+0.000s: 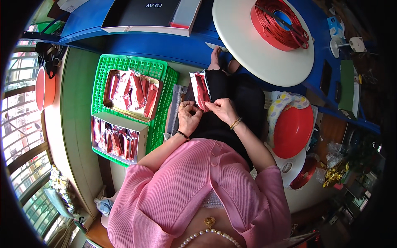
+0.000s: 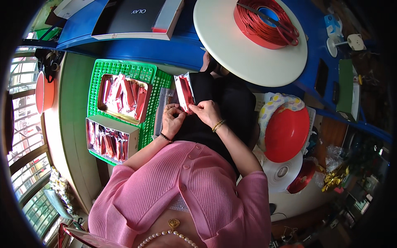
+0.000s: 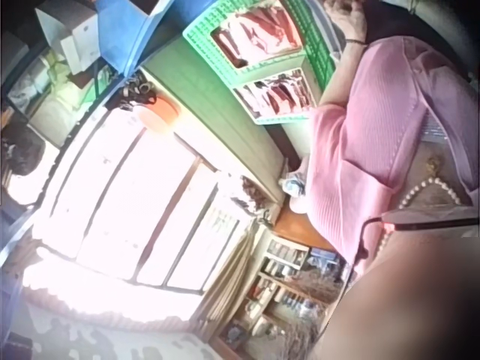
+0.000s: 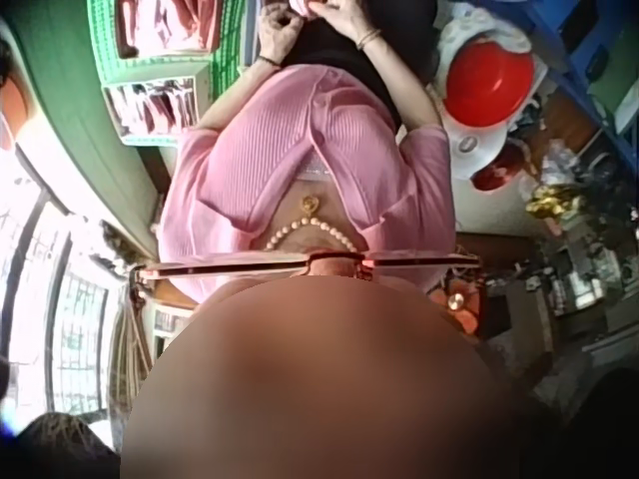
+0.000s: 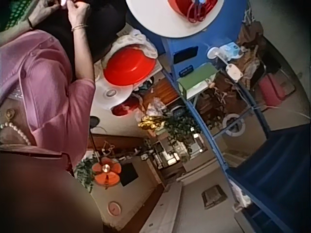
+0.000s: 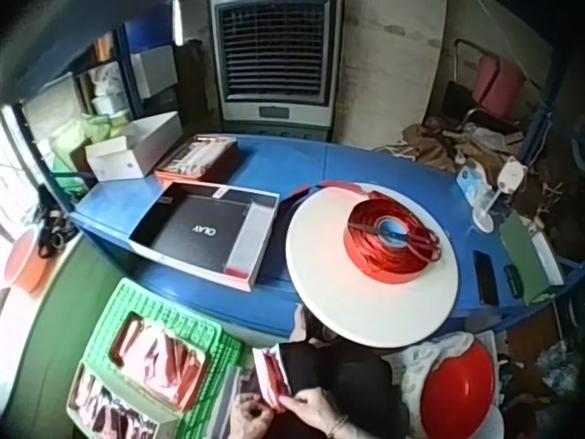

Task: The recorder is cutting red ribbon and assembling decorative bows for product packaging.

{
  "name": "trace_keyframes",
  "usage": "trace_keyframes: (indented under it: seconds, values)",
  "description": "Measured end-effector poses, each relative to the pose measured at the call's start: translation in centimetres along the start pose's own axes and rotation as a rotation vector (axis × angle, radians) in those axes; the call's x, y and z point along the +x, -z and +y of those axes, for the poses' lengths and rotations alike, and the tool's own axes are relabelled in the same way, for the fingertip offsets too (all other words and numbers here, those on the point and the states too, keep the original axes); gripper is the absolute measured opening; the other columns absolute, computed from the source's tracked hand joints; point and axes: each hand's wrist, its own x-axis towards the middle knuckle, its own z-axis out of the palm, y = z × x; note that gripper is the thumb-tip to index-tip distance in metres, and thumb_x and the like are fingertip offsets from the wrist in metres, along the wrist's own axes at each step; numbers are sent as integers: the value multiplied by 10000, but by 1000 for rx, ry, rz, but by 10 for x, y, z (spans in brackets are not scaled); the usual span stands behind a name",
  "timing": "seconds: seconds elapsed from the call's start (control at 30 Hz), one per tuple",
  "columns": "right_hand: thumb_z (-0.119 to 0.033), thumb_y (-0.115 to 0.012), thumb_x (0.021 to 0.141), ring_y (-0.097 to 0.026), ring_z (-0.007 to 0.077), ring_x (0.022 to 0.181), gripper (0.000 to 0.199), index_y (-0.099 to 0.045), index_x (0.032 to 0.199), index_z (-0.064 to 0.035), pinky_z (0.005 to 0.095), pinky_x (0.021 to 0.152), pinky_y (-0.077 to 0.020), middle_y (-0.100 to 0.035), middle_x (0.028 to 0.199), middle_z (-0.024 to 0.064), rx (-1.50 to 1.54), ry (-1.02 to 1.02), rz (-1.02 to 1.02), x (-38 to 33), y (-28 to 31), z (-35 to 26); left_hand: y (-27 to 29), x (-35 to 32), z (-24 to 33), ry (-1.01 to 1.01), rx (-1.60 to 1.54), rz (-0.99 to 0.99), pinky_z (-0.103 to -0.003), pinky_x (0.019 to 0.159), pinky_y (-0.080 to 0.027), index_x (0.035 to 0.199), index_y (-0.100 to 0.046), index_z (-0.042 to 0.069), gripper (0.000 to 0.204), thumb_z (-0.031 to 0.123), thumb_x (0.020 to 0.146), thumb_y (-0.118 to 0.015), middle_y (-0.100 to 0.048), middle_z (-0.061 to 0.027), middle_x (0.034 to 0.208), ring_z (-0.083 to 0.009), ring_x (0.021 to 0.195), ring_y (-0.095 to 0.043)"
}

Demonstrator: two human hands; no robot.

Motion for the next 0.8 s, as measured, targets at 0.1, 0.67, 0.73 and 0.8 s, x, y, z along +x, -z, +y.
trace_keyframes:
  seconds: [0.1,0.67,0.73,0.8]
  values:
    - [-331,-698,743,-577,215,456,361,-633,618,1,336,444,-408,-559,524,161,-10,59,121,3,-5,0,7,11,-6,3,8,-10,-316,755,-423,670,-594,10,141,111,674,-692,-569,-105,852,-219,828,-539]
    - [-77,-627,785,-604,145,605,93,-587,852,-27,279,572,-474,-619,683,80,144,435,661,-25,146,-60,146,44,3,-113,-173,179,-230,590,-420,785,-475,36,174,-111,710,-528,-484,-33,796,-106,692,-488]
    - [-69,-601,818,-570,98,671,95,-590,888,-5,244,621,-455,-620,726,45,-6,511,883,-14,202,-71,192,59,-16,-117,204,334,-283,650,-447,758,-473,24,162,-117,690,-516,-501,-73,791,-170,737,-530]
    - [-85,-621,802,-622,218,695,103,-593,885,-30,301,650,-482,-634,761,101,-236,563,1093,11,252,-63,218,78,-59,-123,651,497,-446,752,-401,742,-464,14,65,-13,734,-523,-509,-187,858,-366,823,-512]
